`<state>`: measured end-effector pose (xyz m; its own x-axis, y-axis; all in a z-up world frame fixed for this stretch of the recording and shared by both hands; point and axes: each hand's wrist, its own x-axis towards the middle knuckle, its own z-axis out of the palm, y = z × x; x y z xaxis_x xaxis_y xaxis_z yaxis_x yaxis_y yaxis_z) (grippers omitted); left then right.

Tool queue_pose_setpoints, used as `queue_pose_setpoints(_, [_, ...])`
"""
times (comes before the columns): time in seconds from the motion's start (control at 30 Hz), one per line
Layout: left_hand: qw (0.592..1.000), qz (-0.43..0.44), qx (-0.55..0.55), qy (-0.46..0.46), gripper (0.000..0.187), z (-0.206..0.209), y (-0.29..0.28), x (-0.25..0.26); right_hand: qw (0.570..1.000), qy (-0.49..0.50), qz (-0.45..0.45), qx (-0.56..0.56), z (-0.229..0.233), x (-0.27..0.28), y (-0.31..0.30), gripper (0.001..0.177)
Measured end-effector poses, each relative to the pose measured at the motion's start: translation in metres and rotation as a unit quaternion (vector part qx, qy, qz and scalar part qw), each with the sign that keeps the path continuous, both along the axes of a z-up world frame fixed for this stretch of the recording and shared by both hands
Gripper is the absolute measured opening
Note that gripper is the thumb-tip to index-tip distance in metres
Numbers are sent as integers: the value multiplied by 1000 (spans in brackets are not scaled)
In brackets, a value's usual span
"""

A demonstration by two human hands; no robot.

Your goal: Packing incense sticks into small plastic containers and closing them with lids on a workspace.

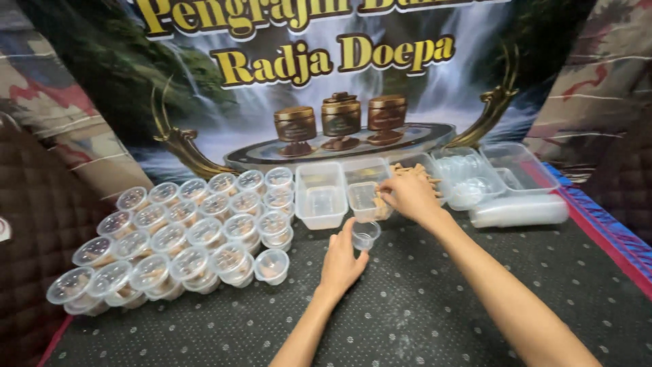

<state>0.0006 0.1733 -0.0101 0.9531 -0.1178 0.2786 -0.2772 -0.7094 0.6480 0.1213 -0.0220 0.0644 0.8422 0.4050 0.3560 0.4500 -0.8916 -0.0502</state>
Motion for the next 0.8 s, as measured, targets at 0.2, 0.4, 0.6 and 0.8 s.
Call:
queue_pose_setpoints(0.2, [1000,7,3,17,78,10,1,-7,979,115,-86,-146,-73,114,44,26])
queue_pose_setpoints(0.4, [999,6,12,31,78,12,1,-2,969,130,-131,-163,-77,117,57,14])
queue_pose_setpoints(0.6, [999,-8,13,42,80,15,1,-1,959,159,-157,-174,-68,109,66,21])
queue_pose_setpoints(0.8, [999,-8,12,48,81,13,2,0,970,150,-159,-106,-59,105,63,20])
